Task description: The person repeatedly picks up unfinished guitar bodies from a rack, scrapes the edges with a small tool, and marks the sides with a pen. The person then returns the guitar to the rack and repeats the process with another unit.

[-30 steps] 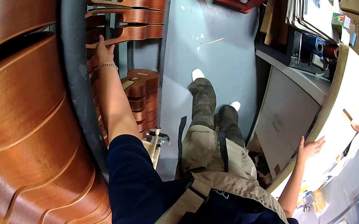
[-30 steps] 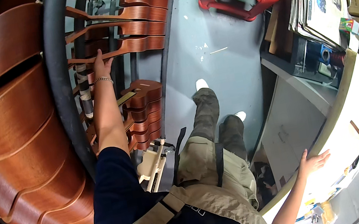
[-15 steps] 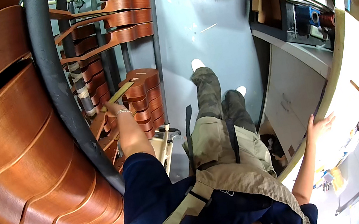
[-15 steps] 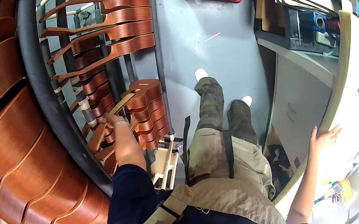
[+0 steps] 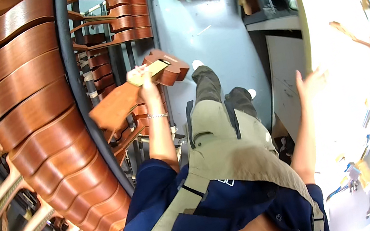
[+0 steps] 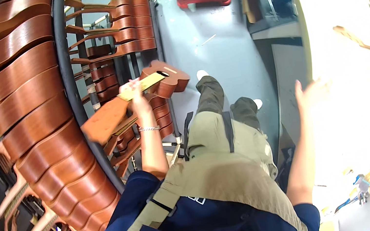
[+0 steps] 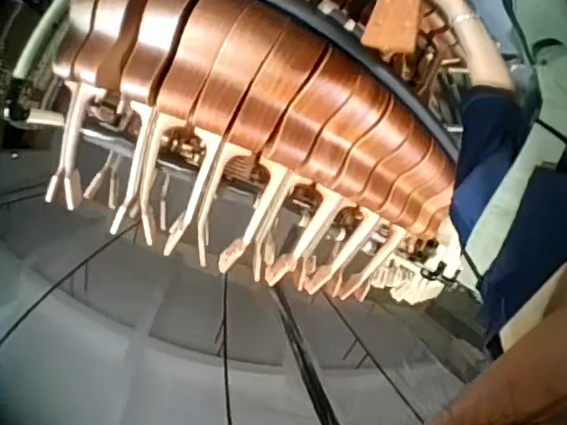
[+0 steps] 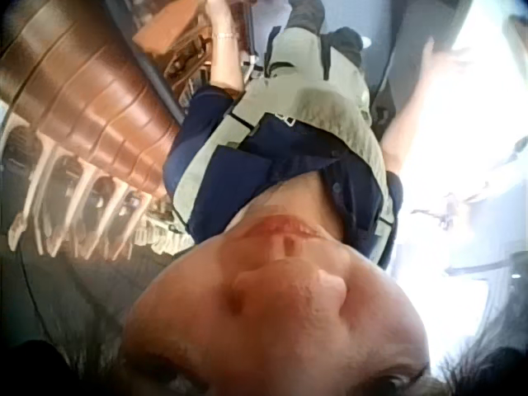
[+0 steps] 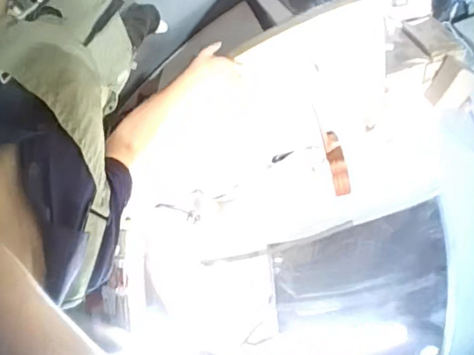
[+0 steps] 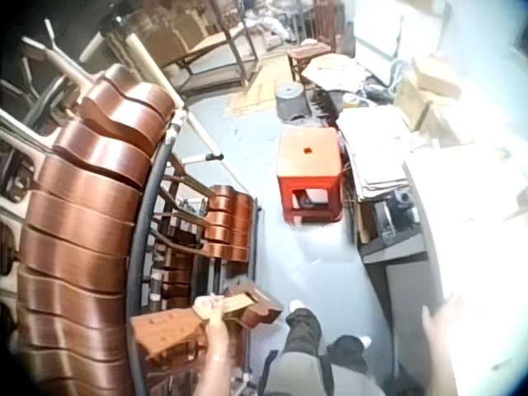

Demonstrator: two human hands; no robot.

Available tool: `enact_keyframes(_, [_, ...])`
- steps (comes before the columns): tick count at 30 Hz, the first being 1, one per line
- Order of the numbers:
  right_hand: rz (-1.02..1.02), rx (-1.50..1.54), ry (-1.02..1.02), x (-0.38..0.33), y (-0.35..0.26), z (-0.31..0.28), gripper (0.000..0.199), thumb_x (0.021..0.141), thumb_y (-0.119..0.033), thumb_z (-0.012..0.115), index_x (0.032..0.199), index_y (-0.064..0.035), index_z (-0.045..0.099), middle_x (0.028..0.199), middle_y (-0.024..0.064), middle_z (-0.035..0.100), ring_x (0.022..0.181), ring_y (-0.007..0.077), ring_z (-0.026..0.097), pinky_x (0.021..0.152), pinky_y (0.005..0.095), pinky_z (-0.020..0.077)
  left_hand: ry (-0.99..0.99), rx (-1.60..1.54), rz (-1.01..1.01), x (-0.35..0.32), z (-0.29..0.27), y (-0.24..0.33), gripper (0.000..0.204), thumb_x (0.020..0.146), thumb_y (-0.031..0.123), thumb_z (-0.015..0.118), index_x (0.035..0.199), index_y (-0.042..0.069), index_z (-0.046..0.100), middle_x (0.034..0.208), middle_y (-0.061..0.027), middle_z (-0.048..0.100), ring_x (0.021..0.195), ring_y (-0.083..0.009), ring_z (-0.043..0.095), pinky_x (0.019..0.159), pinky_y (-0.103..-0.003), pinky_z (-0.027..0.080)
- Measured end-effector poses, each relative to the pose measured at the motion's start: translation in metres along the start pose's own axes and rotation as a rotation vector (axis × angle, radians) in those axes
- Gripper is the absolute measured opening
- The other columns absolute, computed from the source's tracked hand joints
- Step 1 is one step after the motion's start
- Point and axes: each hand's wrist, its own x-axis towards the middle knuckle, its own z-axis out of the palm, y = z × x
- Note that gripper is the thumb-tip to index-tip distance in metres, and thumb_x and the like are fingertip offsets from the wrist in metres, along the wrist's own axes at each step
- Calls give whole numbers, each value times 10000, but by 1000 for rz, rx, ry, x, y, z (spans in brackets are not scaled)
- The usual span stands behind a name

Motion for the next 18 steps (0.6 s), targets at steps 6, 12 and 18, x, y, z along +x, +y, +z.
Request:
enact_keyframes(6, [13,1154,-155,-27,47,-39,479,862,-302,557,1270,-71,457,1369,206,328,1283,308,302,1050,404,231,-436,-795,136,-50,28,213,210,720,163,523,592,127,361,540,2,343,507,-121,348,567,-276,385])
enact_keyframes(12, [254,1963,-425,-85,110,-87,711,900,-558,317,1388,-48,234,1435,151,229,1321,260,247,1074,372,210,-790,-1210,-109,-116,92,278,300,692,186,614,567,143,345,514,33,327,479,-87,325,551,-229,381])
enact_keyframes(18, [663,2317,-58,-125,181,-106,652,918,-539,276,1331,-37,319,1316,112,416,1187,226,432,964,350,379,-862,-1372,-472,-175,184,281,275,735,211,628,625,121,393,547,33,370,505,-102,390,624,-241,416])
